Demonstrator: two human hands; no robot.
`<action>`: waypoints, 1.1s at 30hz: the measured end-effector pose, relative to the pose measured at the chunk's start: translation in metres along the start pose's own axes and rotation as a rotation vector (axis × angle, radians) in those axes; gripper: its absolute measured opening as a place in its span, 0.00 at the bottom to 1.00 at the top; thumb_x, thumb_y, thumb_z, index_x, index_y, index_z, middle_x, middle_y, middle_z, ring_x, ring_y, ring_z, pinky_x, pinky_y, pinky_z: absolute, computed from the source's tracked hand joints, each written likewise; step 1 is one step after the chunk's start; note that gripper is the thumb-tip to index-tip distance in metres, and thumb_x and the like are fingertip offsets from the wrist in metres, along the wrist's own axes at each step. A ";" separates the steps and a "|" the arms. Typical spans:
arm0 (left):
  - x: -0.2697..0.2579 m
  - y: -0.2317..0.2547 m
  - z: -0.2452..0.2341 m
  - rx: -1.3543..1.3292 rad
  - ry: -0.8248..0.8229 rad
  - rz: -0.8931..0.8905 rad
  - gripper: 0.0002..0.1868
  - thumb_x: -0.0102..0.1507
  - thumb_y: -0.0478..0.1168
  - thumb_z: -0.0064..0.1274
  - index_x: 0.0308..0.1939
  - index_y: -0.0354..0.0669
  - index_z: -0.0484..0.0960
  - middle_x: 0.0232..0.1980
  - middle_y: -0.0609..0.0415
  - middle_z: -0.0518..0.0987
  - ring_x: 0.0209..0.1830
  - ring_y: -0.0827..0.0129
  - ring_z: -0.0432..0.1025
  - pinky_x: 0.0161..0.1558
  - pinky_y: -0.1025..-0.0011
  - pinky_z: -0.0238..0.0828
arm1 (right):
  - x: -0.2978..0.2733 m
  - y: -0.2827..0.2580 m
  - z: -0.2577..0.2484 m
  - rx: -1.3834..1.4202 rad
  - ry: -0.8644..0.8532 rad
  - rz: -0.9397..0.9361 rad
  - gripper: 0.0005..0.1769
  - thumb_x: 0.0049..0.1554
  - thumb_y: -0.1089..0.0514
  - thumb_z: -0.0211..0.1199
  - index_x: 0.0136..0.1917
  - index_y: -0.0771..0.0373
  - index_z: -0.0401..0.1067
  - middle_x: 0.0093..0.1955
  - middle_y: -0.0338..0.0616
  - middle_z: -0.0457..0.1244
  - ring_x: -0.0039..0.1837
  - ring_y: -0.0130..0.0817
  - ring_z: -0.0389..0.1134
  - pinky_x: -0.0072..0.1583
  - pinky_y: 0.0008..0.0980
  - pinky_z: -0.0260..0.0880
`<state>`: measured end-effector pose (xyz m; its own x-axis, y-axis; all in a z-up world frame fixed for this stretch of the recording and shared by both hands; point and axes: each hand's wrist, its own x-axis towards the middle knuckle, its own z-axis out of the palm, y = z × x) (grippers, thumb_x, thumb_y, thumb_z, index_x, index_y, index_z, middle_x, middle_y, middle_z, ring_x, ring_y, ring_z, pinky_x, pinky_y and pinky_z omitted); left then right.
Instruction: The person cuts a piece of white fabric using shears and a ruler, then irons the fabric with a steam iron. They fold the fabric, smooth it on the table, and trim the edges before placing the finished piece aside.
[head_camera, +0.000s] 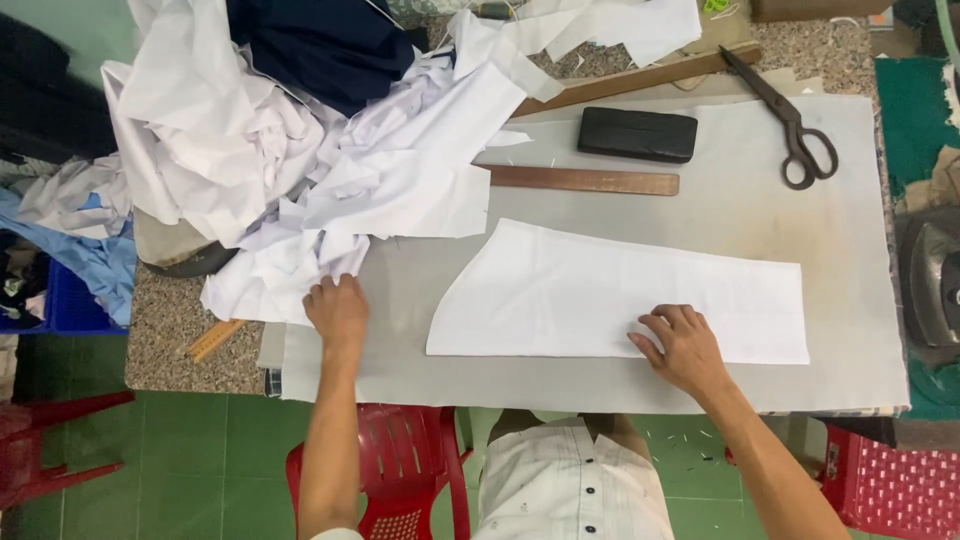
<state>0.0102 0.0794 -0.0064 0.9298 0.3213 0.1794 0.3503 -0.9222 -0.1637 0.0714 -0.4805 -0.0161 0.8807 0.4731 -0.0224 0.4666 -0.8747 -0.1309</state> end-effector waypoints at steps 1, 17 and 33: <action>-0.002 0.014 -0.004 0.060 0.222 0.035 0.10 0.66 0.44 0.56 0.31 0.49 0.83 0.30 0.52 0.78 0.34 0.55 0.77 0.37 0.61 0.70 | 0.012 -0.008 -0.003 -0.004 -0.003 0.012 0.19 0.62 0.35 0.56 0.56 0.44 0.77 0.53 0.33 0.67 0.61 0.29 0.67 0.65 0.31 0.69; -0.125 0.150 -0.036 -0.391 0.073 0.279 0.19 0.66 0.57 0.54 0.40 0.46 0.87 0.40 0.49 0.80 0.47 0.57 0.76 0.46 0.61 0.74 | 0.039 -0.046 0.011 0.086 -0.041 -0.107 0.22 0.64 0.37 0.54 0.58 0.53 0.76 0.51 0.42 0.65 0.57 0.39 0.69 0.59 0.36 0.69; -0.110 0.173 -0.044 -0.588 -0.175 0.250 0.22 0.67 0.59 0.52 0.40 0.43 0.85 0.45 0.49 0.79 0.54 0.56 0.75 0.54 0.59 0.72 | -0.007 -0.018 0.002 0.037 -0.039 -0.027 0.24 0.63 0.35 0.54 0.58 0.53 0.76 0.56 0.44 0.64 0.63 0.40 0.66 0.64 0.40 0.66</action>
<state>-0.0363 -0.1244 -0.0115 0.9971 0.0667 0.0359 0.0477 -0.9212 0.3861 0.0566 -0.4676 -0.0157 0.8635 0.5012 -0.0572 0.4864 -0.8573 -0.1688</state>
